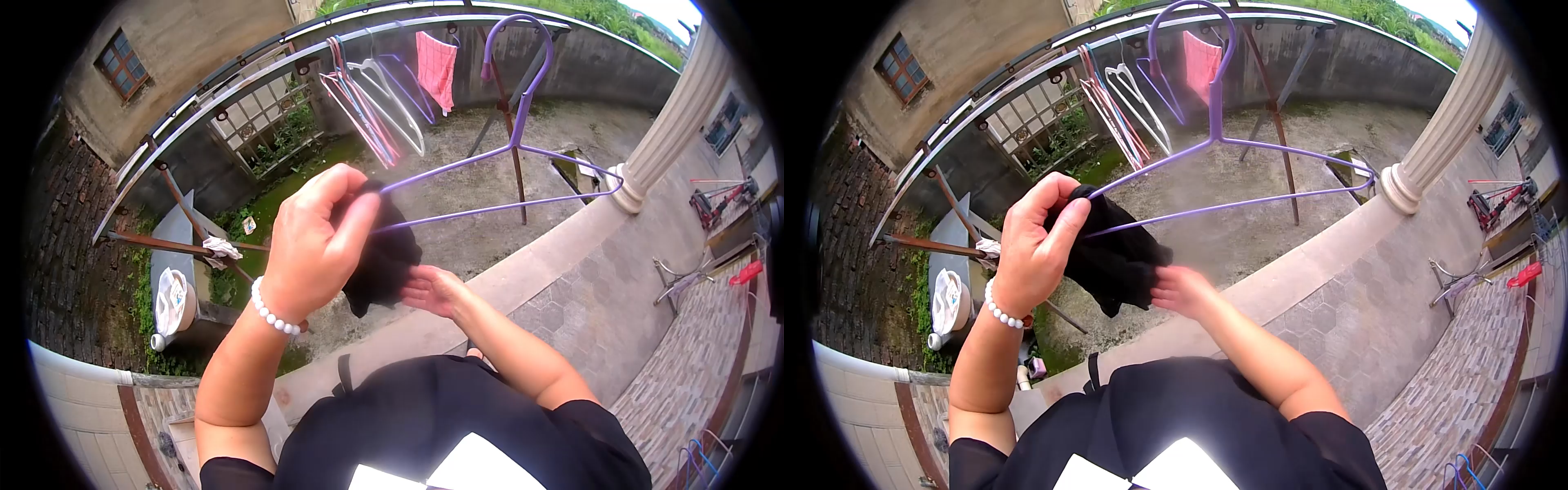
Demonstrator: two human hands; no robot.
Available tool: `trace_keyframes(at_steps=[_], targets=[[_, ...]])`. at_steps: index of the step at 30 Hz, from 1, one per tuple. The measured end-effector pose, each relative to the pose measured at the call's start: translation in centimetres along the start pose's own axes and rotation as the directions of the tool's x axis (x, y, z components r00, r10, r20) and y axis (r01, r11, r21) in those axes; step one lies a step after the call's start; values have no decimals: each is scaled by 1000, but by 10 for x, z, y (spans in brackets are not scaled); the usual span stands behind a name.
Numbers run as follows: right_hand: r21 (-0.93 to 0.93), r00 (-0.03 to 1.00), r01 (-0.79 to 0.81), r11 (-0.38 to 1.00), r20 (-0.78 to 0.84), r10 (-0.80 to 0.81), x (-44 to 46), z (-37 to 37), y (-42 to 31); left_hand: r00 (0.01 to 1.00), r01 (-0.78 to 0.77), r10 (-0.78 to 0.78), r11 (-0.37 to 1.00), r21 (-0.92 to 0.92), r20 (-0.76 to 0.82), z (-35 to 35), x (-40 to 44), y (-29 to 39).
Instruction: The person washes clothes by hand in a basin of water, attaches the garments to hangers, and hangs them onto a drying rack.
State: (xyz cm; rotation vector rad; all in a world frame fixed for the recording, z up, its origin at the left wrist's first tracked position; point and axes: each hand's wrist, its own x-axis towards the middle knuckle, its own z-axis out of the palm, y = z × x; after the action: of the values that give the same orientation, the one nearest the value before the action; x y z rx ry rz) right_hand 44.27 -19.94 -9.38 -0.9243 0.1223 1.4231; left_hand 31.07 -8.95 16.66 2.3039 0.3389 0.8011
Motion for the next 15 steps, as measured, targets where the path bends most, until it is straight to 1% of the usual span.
trace_keyframes(at_steps=[1,2,5,6,9,11,12,13,14,15], targets=[[40,1000,-31,999,3,31,-2,3,-9,1000,26,-25,999,-27,13,5,5,3],[16,999,-40,999,12,40,-9,2,-17,1000,23,-23,999,-23,15,10,9,6],[119,999,11,993,47,-17,-11,-13,-41,999,35,-35,999,2,25,28,25,15],[224,999,50,973,1,-51,-27,-9,-58,998,49,-50,999,17,33,33,31,20],[321,978,143,936,96,-183,-49,-61,-112,998,58,-60,992,113,14,57,52,21],[299,965,261,918,-99,-242,-75,-85,-156,999,35,-32,982,187,-19,81,68,19],[219,944,315,924,-174,-281,-80,-113,-175,999,42,-41,971,235,-10,93,76,24],[133,913,365,922,-246,-326,-83,-144,-193,1000,20,-17,971,240,-15,106,84,26],[110,894,395,912,-273,-354,-89,-165,-213,1000,-3,9,969,246,-21,119,92,25],[186,915,390,902,-188,-357,-89,-206,-235,999,-23,31,969,248,-29,135,99,24]])
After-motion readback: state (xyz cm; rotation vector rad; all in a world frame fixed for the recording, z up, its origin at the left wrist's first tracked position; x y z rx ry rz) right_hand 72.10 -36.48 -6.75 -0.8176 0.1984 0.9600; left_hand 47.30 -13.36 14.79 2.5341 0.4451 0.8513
